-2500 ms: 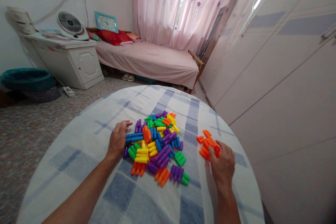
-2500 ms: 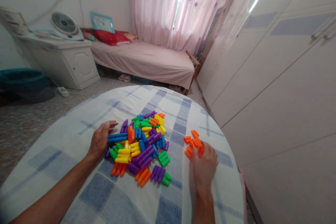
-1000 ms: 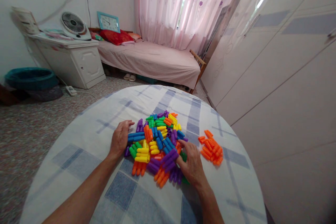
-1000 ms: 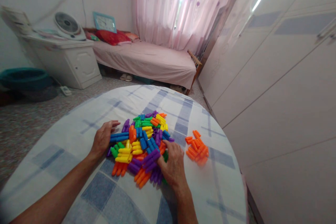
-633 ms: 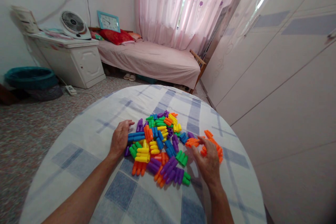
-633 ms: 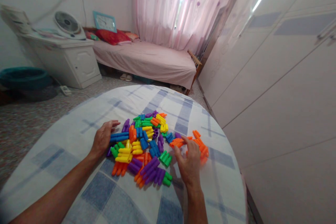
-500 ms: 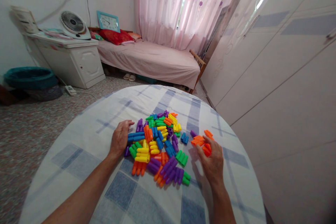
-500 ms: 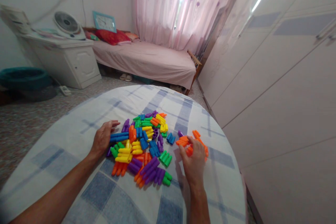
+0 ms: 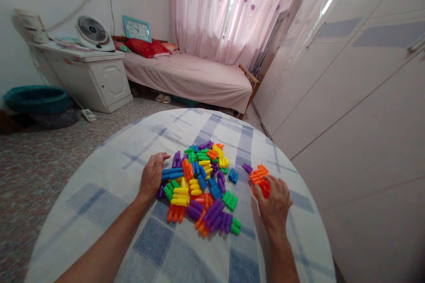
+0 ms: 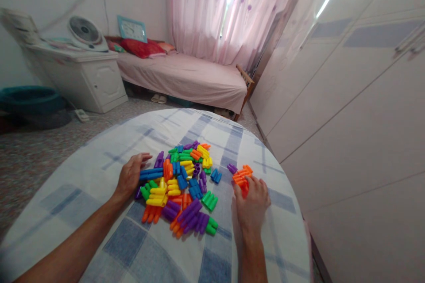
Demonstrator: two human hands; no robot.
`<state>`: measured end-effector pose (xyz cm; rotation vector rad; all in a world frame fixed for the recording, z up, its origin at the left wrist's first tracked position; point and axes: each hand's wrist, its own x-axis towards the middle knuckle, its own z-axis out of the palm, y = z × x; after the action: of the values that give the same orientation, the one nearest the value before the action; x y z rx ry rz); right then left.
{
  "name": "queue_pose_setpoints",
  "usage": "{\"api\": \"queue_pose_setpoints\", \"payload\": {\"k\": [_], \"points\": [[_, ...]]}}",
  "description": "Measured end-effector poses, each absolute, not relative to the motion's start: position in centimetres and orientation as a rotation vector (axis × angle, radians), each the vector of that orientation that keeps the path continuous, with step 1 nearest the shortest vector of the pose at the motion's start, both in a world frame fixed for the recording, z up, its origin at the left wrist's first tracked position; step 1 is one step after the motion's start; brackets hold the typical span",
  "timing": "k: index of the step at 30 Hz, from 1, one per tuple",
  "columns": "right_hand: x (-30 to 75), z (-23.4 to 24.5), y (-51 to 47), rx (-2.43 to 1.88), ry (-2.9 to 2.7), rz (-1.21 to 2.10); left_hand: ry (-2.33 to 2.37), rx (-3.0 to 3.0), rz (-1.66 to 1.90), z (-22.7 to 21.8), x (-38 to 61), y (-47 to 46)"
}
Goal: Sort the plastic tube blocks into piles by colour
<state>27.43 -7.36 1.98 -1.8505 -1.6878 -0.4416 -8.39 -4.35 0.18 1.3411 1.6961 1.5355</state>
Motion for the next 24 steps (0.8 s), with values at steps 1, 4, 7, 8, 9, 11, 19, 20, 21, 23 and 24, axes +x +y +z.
{"api": "queue_pose_setpoints", "payload": {"k": [1,4,7,8,9,11,19,20,21,23,24], "points": [[27.1,2.3,-7.2,-1.847,-1.688,-0.448,1.698,1.34,1.534,0.2,-8.4,-4.4],[25.8,3.2,-6.0,-1.882,-1.8,-0.423,1.698,1.348,1.531,0.4,-8.4,-4.4],[24.7,3.8,-4.2,-1.957,-2.001,-0.377,1.692,1.356,1.535,0.3,-8.4,-4.4],[24.5,3.9,-3.6,-1.986,-2.049,-0.362,1.688,1.355,1.539,0.2,-8.4,-4.4],[24.3,4.0,-3.1,-2.011,-2.088,-0.345,1.682,1.354,1.544,0.2,-8.4,-4.3],[23.9,4.1,-2.3,-2.025,-2.148,-0.298,1.668,1.353,1.554,0.0,-8.4,-4.3],[24.3,2.6,-3.0,-1.924,-2.119,-0.342,1.659,1.349,1.567,-0.3,-8.5,-4.2],[24.6,2.3,-3.4,-1.948,-2.113,-0.38,1.662,1.351,1.567,-0.3,-8.5,-4.2],[24.9,2.0,-3.6,-1.96,-2.123,-0.406,1.664,1.354,1.566,-0.3,-8.5,-4.2],[25.4,1.8,-4.1,-1.966,-2.149,-0.443,1.669,1.358,1.568,-0.2,-8.5,-4.2],[25.7,1.8,-4.2,-1.973,-2.149,-0.458,1.669,1.361,1.569,-0.2,-8.5,-4.2]]}}
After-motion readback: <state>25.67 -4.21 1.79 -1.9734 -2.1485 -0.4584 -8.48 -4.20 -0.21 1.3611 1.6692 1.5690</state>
